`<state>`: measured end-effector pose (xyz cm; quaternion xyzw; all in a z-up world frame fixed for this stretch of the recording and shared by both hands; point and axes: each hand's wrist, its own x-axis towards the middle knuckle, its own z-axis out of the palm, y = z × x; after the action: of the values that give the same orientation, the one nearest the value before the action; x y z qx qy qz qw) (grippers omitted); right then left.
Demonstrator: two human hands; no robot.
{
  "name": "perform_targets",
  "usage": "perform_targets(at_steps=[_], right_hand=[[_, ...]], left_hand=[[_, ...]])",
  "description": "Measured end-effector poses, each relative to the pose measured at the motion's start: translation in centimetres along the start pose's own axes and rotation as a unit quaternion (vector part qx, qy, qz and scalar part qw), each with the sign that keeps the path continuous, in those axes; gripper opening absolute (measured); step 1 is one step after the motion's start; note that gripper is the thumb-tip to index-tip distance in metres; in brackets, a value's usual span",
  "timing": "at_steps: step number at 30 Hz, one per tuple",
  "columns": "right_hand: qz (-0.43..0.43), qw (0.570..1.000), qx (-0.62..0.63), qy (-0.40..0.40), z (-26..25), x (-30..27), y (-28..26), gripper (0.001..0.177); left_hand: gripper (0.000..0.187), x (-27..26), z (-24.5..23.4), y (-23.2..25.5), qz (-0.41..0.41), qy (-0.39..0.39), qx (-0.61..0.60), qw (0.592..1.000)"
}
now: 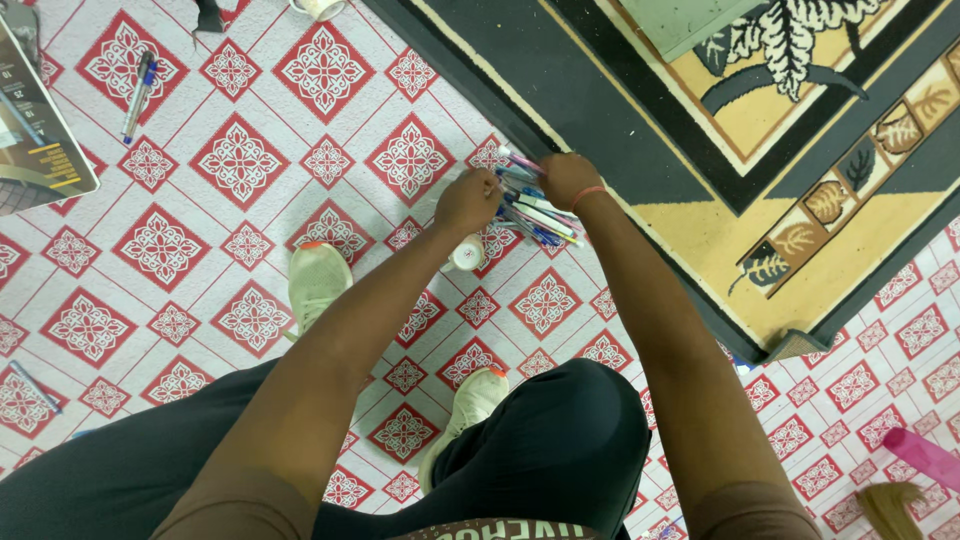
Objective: The person picks up various items from the floor, including pens, cups, and papers, and places them onto a shelf and into a cabinet.
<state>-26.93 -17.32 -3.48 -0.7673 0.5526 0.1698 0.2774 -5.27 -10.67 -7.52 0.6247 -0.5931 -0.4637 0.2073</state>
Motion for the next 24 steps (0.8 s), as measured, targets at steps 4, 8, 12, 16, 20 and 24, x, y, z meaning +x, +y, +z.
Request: perform_targets(at_steps=[4,8,12,16,20,24], right_hand=[[0.026,0.998,-0.039,0.04,2.1,-1.3,2.4,0.015],[0.03,0.995,0.002,0.096,3.2,-1.9,2.9,0.016],[-0.009,0.989,0.052,0.138,3.5,-2.0,2.5,0.023],[-0.057,0.988,0.033,0.142,3.4,-2.7,1.6,0.029],[-0.033,0.997,-0.015,0.071,3.6,-3.4,1.0,0.026],[0.02,0.998,0.026,-0.051,3.5,-3.2,0.8,0.035]], left_hand=[[0.026,-2.7,2.0,1.3,-0.039,-0.121,0.03,0.991],[0.037,-4.0,7.5,0.7,-0.107,-0.203,0.013,0.973],[0.059,-5.4,11.8,-1.4,-0.189,-0.165,-0.083,0.964],[0.062,-5.4,12.7,-2.0,-0.246,-0.131,-0.158,0.947],[0.051,-5.6,12.5,-1.8,-0.275,-0.102,-0.215,0.931],[0.05,-5.3,12.7,-1.7,-0.25,-0.082,-0.294,0.919]])
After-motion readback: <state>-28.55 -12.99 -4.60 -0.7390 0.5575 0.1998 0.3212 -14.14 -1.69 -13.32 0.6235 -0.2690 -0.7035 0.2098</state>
